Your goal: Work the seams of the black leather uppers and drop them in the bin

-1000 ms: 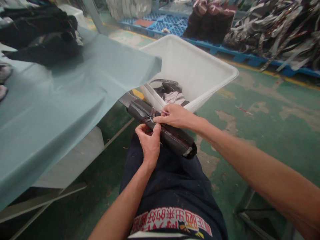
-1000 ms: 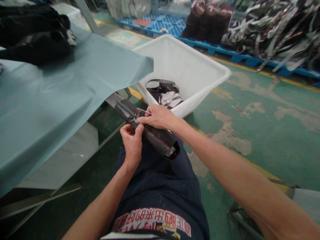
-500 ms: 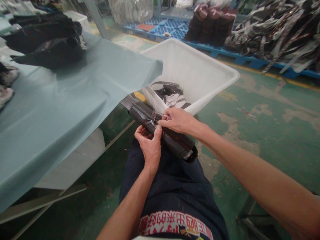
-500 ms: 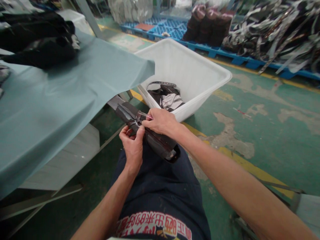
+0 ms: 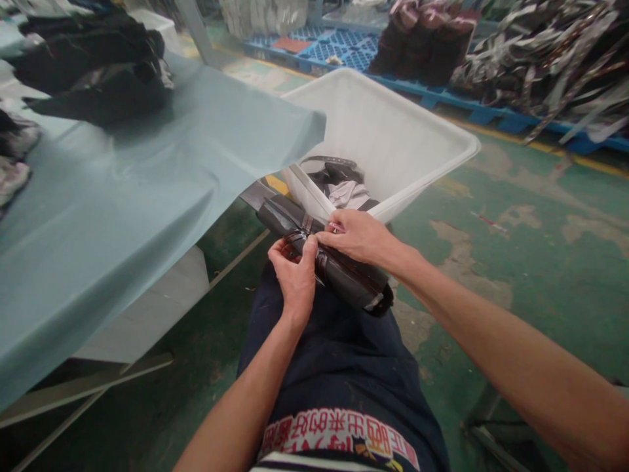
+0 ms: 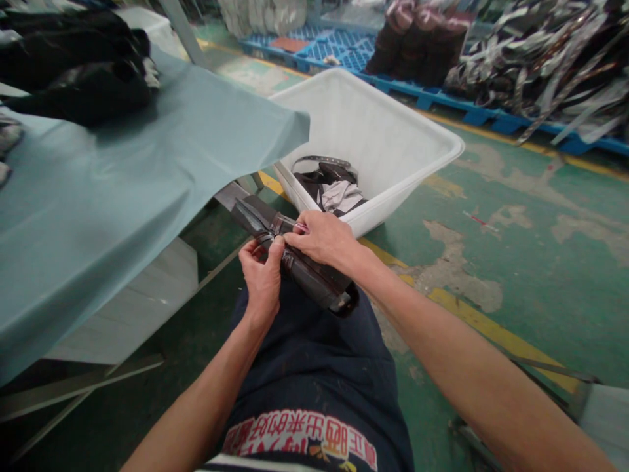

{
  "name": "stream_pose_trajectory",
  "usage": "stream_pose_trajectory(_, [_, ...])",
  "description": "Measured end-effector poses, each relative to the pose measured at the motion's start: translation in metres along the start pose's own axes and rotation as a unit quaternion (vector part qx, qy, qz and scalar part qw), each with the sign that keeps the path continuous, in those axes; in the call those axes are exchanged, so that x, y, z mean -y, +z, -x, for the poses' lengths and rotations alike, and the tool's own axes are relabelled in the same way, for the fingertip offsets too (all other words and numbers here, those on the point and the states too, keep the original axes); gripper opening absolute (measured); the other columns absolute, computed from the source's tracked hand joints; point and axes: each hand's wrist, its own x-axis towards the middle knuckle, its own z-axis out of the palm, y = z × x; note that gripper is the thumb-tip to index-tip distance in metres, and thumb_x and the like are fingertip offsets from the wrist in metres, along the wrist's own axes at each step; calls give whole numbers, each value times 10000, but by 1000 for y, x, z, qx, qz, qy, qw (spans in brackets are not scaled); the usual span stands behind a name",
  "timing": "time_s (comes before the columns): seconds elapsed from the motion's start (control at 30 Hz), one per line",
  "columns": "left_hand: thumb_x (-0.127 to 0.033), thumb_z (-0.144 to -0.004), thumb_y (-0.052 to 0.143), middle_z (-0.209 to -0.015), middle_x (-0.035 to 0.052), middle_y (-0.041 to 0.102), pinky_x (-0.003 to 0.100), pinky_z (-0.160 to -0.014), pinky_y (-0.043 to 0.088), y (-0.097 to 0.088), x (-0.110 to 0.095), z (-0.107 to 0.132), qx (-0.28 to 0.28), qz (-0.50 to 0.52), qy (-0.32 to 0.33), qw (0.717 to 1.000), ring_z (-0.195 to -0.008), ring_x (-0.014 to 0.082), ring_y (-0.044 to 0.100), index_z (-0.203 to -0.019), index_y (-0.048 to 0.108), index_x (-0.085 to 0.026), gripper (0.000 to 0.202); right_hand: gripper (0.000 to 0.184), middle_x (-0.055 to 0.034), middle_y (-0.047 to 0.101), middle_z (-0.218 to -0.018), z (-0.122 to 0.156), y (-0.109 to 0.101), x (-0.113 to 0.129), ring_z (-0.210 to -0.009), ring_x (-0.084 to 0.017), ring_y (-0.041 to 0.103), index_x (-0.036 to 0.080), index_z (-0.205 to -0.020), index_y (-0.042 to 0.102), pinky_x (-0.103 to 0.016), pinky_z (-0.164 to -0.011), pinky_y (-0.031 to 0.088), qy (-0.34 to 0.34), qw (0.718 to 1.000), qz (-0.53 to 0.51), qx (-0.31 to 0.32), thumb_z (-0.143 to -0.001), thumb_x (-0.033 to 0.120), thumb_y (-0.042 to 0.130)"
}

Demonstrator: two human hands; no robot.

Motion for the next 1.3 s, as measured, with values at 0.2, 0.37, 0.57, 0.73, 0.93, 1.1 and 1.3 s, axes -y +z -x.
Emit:
stream_pose_trajectory(0.2, [-464,-793,890,-1208,108,718,354,-940,587,-7,0,-5,37,-15,13,999,-1057,215,732,-1192,555,-195,587,296,9,619,-770,0,3,-2,-699,-148,470,222,-792,573,-301,-642,302,-6,1000,-25,-3,-980,437,650])
stream_pose_trajectory(0.37, [-477,-739,923,-1192,96,718,337,-917,585,-12,0,-9,56,-19,9,998,-1027,202,724,-1172,554,-201,632,247,24,590,-743,0,7,-5,-701,-144,494,213,-804,602,-297,-658,315,-22,997,-69,-16,-963,390,666])
stream_pose_trajectory(0.57, [-448,-744,924,-1180,81,725,329,-903,593,-13,5,-11,53,-19,10,998,-1035,201,723,-1155,569,-212,592,233,26,597,-721,2,9,-5,-681,-148,513,207,-813,620,-302,-656,324,-20,995,-97,-33,-935,398,676])
stream_pose_trajectory(0.73, [-433,-786,889,-1221,85,712,334,-943,584,-12,9,-10,57,2,1,998,-1086,199,712,-1172,577,-202,547,253,33,592,-701,2,12,-8,-685,-150,511,207,-813,634,-308,-653,317,-25,993,-108,-47,-922,430,682])
stream_pose_trajectory(0.93, [-441,-793,869,-1224,70,687,354,-973,565,-12,8,-10,60,-2,-19,998,-1118,202,685,-1192,575,-197,552,285,40,584,-702,2,16,-11,-673,-144,472,212,-798,624,-310,-663,307,-29,989,-130,-68,-900,469,694])
stream_pose_trajectory(1.1, [-449,-811,850,-1221,66,675,346,-962,566,-12,8,-9,61,-6,-22,998,-1097,199,681,-1188,573,-202,529,271,41,574,-707,5,19,-11,-690,-146,474,218,-778,599,-308,-684,316,-24,985,-146,-89,-889,445,697])
stream_pose_trajectory(1.3, [-449,-799,849,-1220,80,682,350,-952,580,-10,11,-9,55,1,1,998,-1092,210,694,-1170,563,-208,527,287,32,579,-724,5,21,-11,-701,-149,461,225,-756,570,-314,-683,312,-13,983,-156,-100,-920,440,665])
